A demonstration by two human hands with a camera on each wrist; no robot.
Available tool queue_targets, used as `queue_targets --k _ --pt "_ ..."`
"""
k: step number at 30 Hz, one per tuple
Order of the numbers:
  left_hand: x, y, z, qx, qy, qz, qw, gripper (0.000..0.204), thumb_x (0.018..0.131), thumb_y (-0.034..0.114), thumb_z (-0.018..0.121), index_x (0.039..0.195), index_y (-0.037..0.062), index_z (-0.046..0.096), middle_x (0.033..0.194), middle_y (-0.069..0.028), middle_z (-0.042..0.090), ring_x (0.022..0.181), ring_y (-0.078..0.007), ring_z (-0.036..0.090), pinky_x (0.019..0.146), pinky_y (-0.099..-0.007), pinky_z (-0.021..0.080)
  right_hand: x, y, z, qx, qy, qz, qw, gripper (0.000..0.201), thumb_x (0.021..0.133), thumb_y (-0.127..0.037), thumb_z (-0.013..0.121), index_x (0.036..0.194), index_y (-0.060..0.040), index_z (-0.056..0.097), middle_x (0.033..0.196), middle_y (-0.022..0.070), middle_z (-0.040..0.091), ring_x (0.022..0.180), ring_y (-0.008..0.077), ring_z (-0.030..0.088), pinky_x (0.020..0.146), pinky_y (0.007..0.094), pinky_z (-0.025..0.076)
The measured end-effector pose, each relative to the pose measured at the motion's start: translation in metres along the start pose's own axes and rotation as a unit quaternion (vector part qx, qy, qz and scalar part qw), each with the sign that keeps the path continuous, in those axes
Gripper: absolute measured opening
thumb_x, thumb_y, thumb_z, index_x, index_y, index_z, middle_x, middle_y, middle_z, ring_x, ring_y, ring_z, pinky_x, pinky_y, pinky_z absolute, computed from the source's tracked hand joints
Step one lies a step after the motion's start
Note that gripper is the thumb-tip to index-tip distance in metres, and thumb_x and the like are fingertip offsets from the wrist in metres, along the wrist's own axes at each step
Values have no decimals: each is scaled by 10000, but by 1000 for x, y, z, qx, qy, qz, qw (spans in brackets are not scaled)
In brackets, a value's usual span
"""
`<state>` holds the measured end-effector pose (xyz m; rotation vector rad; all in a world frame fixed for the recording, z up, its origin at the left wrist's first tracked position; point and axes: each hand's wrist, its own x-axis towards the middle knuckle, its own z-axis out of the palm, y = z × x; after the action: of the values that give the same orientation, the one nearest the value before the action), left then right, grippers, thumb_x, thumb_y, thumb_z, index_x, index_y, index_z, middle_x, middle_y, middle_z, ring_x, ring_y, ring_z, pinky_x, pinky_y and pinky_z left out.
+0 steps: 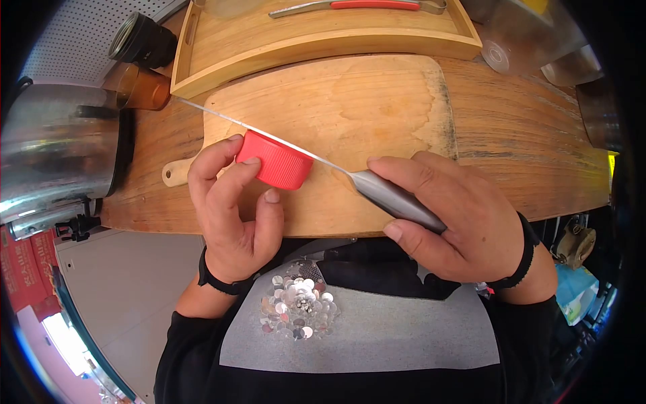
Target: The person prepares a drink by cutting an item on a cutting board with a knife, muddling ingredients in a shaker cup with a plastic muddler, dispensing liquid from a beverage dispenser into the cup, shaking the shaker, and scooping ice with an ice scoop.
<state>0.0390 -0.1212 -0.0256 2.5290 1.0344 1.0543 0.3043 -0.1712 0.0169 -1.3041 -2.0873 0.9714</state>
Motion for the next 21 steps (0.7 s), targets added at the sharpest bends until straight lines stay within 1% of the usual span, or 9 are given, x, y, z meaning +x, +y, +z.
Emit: queue_targets --k 3,5,8,11,15,17,18,20,21 --pt "-1 -2 1 -6 5 -4 1000 401 803 -28 554 1187 53 469 1269 -176 431 1191 -299 431 1022 -419 338 0 0 2 -26 1 -9 1000 476 799 -158 649 1241 -28 532 915 143 611 780 306 611 663 356 482" --pt "-1 -3 1 -7 7 4 1000 405 802 -29 553 1189 55 469 1273 -174 429 1194 -298 430 1025 -414 337 2 0 3 -50 -24 13 998 466 797 -159 647 1232 -31 537 883 130 599 755 300 602 639 361 472" --pt "-1 -3 1 -2 6 -1 1000 404 802 -27 552 1189 56 470 1275 -173 429 1196 -298 429 1031 -411 330 1 3 6 -52 -6 2 999 457 796 -155 646 1224 -36 541 863 122 588 738 297 594 622 363 464" --pt "0 -2 1 -1 8 -6 1000 417 798 -26 555 1197 57 469 1276 -174 428 1195 -299 429 1034 -412 326 2 1 4 -51 -18 14 998 455 797 -154 644 1225 -39 542 877 126 591 749 300 597 631 362 468" --pt "0 0 -1 16 19 -15 1000 435 793 -23 557 1212 54 466 1276 -177 428 1198 -306 430 1034 -417 324 2 1 5 -54 -12 12 998 451 798 -152 641 1224 -40 542 879 130 590 757 302 598 642 365 472" --pt "0 -1 -2 38 5 39 998 455 790 -24 553 1230 44 461 1282 -181 427 1199 -313 432 1031 -419 330 2 0 5 -56 -12 15 998 451 799 -150 641 1224 -37 542 881 131 591 765 306 599 653 365 477" --pt "1 -1 -3 38 5 39 998 455 790 -24 553 1230 44 461 1282 -181 427 1199 -313 432 1031 -419 330 1 1 5 -56 -12 14 998 451 799 -150 641 1224 -37 542 881 131 591 765 306 599 653 365 477" --pt "2 -1 -3 70 -6 56 996 462 750 -9 619 1198 38 516 1214 -204 476 1120 -350 491 954 -434 400 0 2 5 -39 -2 11 999 453 799 -150 643 1226 -34 542 875 131 588 768 310 598 659 366 479" --pt "2 -1 -2 70 -5 55 996 462 750 -9 619 1198 38 516 1214 -204 476 1120 -350 491 954 -434 400 0 2 4 -39 -2 10 999 453 799 -150 643 1226 -34 542 875 131 588 768 310 598 659 366 479"
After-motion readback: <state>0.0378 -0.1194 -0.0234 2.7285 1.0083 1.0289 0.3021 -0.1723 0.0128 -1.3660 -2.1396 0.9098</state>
